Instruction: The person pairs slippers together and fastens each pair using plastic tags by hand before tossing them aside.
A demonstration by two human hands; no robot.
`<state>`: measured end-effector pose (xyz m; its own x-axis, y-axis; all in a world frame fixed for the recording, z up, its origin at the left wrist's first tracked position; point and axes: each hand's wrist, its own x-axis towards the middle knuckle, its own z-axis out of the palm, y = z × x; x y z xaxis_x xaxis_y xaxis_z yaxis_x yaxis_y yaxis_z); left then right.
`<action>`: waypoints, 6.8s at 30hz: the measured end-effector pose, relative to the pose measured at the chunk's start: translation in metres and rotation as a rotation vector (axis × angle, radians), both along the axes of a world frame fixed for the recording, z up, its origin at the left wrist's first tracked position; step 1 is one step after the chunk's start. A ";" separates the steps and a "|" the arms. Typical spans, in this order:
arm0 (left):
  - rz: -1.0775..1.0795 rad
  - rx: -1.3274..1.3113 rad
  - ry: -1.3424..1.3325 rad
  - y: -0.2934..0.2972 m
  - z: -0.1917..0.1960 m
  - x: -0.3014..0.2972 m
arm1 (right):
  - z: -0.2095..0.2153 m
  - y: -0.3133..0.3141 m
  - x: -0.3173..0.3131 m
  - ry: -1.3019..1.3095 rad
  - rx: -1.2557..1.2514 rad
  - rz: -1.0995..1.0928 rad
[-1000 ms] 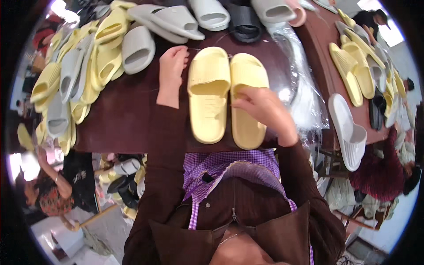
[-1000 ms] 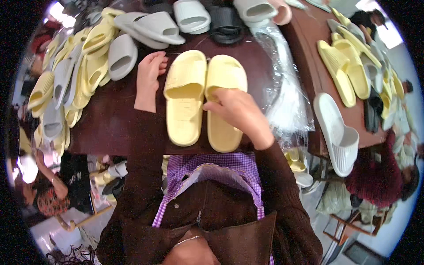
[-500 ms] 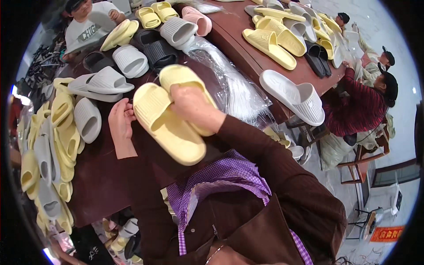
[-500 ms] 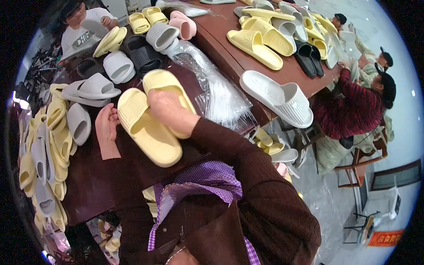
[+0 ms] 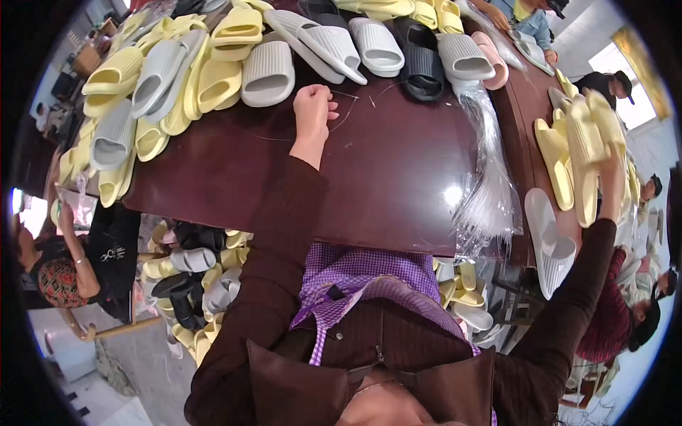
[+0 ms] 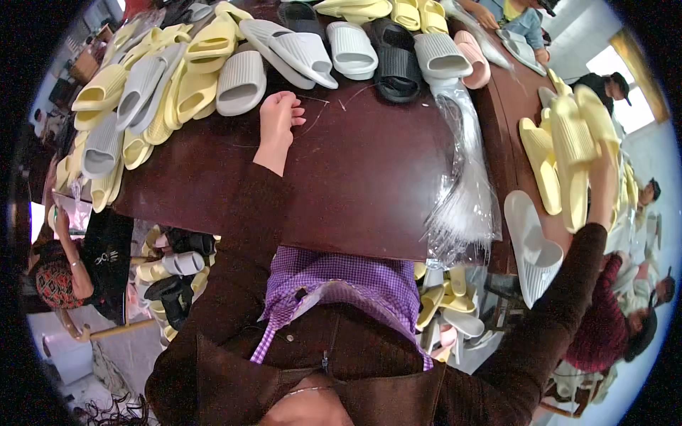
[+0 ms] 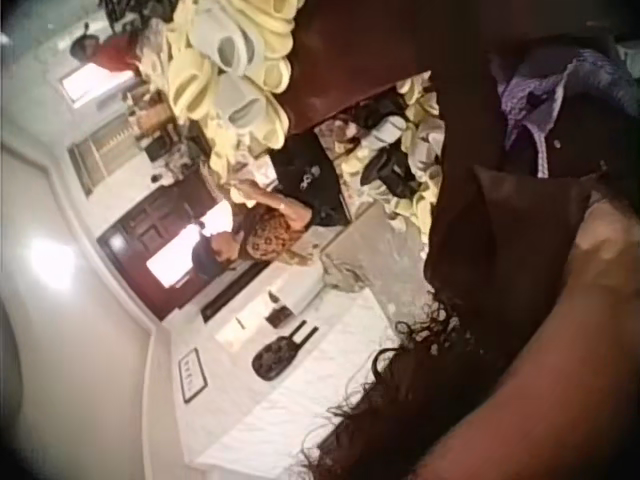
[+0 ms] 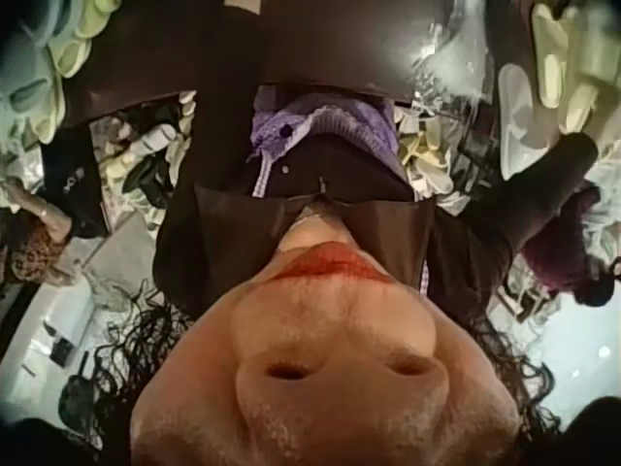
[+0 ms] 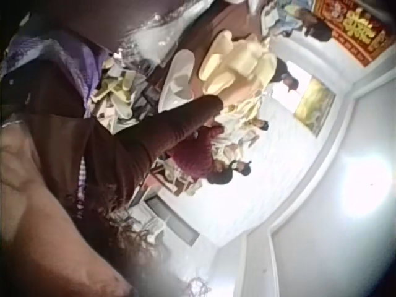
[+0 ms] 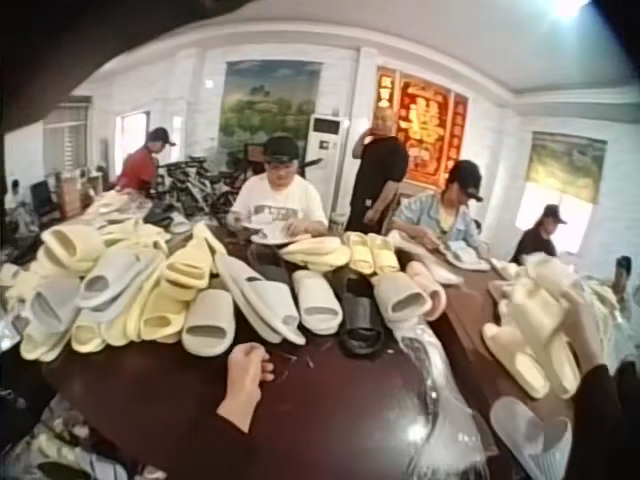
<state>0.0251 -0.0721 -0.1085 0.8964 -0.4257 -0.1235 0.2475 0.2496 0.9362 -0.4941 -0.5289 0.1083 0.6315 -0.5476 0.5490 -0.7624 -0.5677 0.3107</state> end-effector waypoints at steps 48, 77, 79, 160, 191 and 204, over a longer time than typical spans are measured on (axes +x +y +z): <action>-0.130 -0.478 0.374 0.123 0.032 -0.089 | -0.160 0.404 0.186 -0.705 1.944 0.662; -0.277 0.008 -0.189 0.122 0.089 -0.008 | -0.025 0.328 0.214 -0.663 1.172 0.730; -0.339 0.032 -0.200 0.089 0.086 -0.003 | -0.034 0.317 0.258 -0.495 1.088 0.833; -1.002 -0.508 0.415 0.059 0.092 -0.148 | -0.109 0.416 0.175 -0.881 1.272 0.811; -0.971 0.500 -1.091 0.166 0.106 -0.172 | -0.152 0.444 0.194 -0.797 2.384 0.203; -0.840 0.601 -1.111 0.164 0.102 -0.180 | -0.144 0.409 0.218 -0.661 2.542 -0.147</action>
